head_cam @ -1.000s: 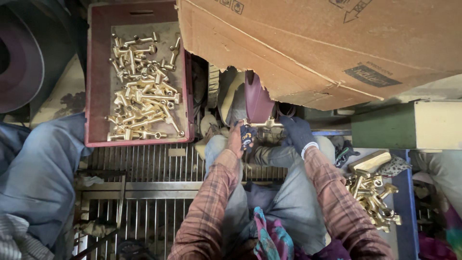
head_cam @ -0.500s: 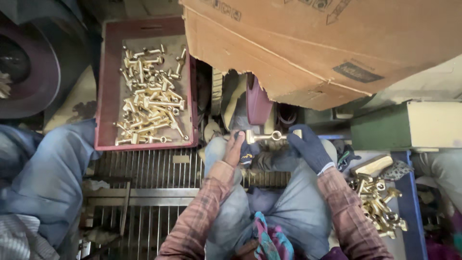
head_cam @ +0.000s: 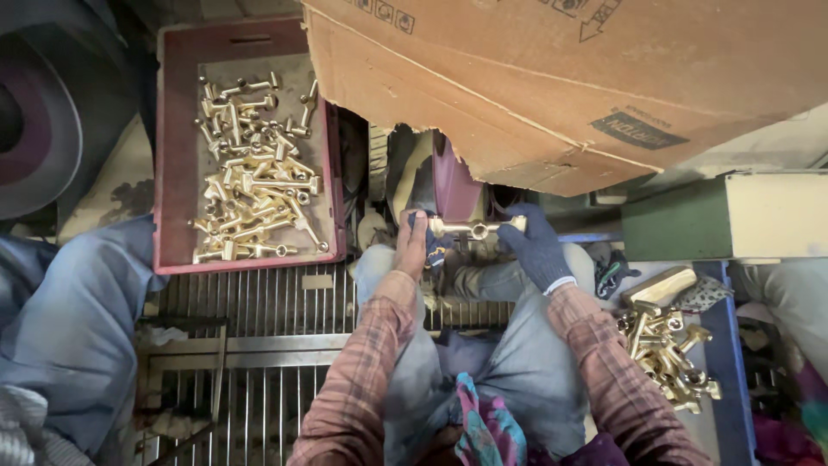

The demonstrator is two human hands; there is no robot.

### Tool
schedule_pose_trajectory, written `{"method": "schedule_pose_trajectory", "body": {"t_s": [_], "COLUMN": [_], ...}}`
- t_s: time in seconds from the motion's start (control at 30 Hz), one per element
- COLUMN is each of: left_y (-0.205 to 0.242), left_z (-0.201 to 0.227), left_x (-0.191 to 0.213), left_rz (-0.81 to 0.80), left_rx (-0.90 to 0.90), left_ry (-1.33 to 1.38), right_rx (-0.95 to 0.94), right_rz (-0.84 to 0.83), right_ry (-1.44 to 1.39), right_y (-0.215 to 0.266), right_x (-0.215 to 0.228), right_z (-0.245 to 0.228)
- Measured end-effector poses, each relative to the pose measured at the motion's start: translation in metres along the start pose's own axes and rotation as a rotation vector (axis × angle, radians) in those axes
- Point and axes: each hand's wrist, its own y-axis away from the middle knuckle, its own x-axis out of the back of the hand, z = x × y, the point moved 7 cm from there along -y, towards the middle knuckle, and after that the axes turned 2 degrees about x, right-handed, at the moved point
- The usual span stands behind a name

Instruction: The person sits on the floor and repeatedly presses small brass-colored metal parts against a rotating grinding wheel to polish them. They pick parts from a red bin on the left, press them against the wheel, and place the finished parts into a blue bin on the right.

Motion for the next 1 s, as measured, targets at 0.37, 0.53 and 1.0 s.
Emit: {"method": "schedule_pose_trajectory", "body": {"t_s": [0.37,0.53,1.0], "left_y": [-0.006,-0.013,0.053], "left_z": [-0.065,-0.089,0.046], "left_x": [-0.015,-0.021,0.035], "left_rz": [-0.071,-0.216,-0.31], "left_rx": [0.472,0.441,-0.033], "left_ry": [0.509,0.641,0.18], "right_rx": [-0.344,-0.48,0.291], "right_rz": [-0.059,-0.087,-0.25], "right_ry": [-0.15,-0.185,0.116], "right_y": [-0.014,-0.023,0.047], "right_x": [-0.014,-0.015,0.008], "right_z": [0.004,0.03,-0.013]}}
